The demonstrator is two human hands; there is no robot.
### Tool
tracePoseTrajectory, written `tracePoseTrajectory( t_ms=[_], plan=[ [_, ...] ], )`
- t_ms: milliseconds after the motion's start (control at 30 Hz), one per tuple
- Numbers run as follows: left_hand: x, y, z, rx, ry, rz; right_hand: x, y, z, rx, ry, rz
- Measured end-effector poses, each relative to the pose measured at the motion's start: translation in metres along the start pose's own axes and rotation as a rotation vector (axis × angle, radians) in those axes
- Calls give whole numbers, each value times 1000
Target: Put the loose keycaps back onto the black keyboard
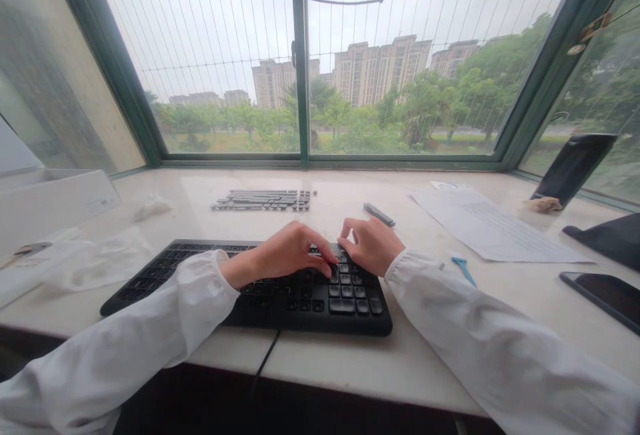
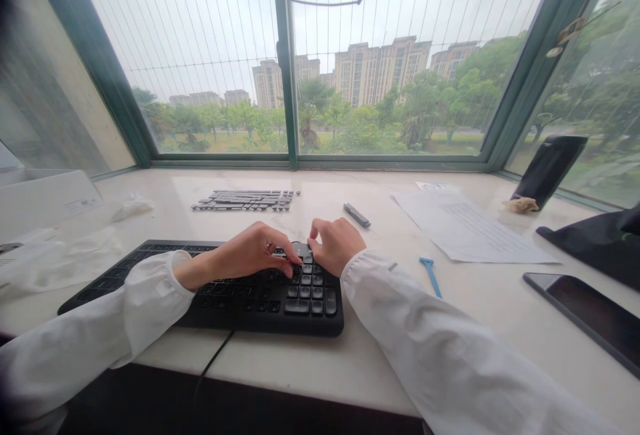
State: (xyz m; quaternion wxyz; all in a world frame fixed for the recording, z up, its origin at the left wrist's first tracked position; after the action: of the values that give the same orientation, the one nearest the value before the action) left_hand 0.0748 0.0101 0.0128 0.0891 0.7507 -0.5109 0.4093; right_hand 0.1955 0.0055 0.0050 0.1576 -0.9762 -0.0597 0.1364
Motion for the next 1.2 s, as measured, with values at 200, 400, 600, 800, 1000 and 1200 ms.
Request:
tracePoseTrajectory(
  t_ms=[200,400,600,800,1000,1200],
  plan=[
    [5,1,0,-36,-36,78,-2,0,0,-5,2,-3],
    [6,2,3,-95,-88,150,-3,1,0,-14,13,-5],
    [10,4,4,-166,-201,205,-2,1,0,-7,0,-12],
    [10,5,3,-161,-262,220,-3,2,-1,-8,-4,-9],
    [9,4,3,-141,-258,227,-2,2,-1,5,1,-15],
    [16,6,2,-148,-295,290,-4,1,-1,18,-18,-48]
  ],
)
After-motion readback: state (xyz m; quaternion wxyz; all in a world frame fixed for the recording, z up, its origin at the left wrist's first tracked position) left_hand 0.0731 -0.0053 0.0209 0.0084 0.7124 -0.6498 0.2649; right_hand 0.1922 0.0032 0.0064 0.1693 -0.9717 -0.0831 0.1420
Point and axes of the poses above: each hand's wrist, its own y-axis away from the middle knuckle, its own z-axis out of the palm, x = y × z, the point moved 8 cm from there along -y, towards the middle knuckle, and after that the axes turned 4 degrees about -y, right-handed, at the moved point
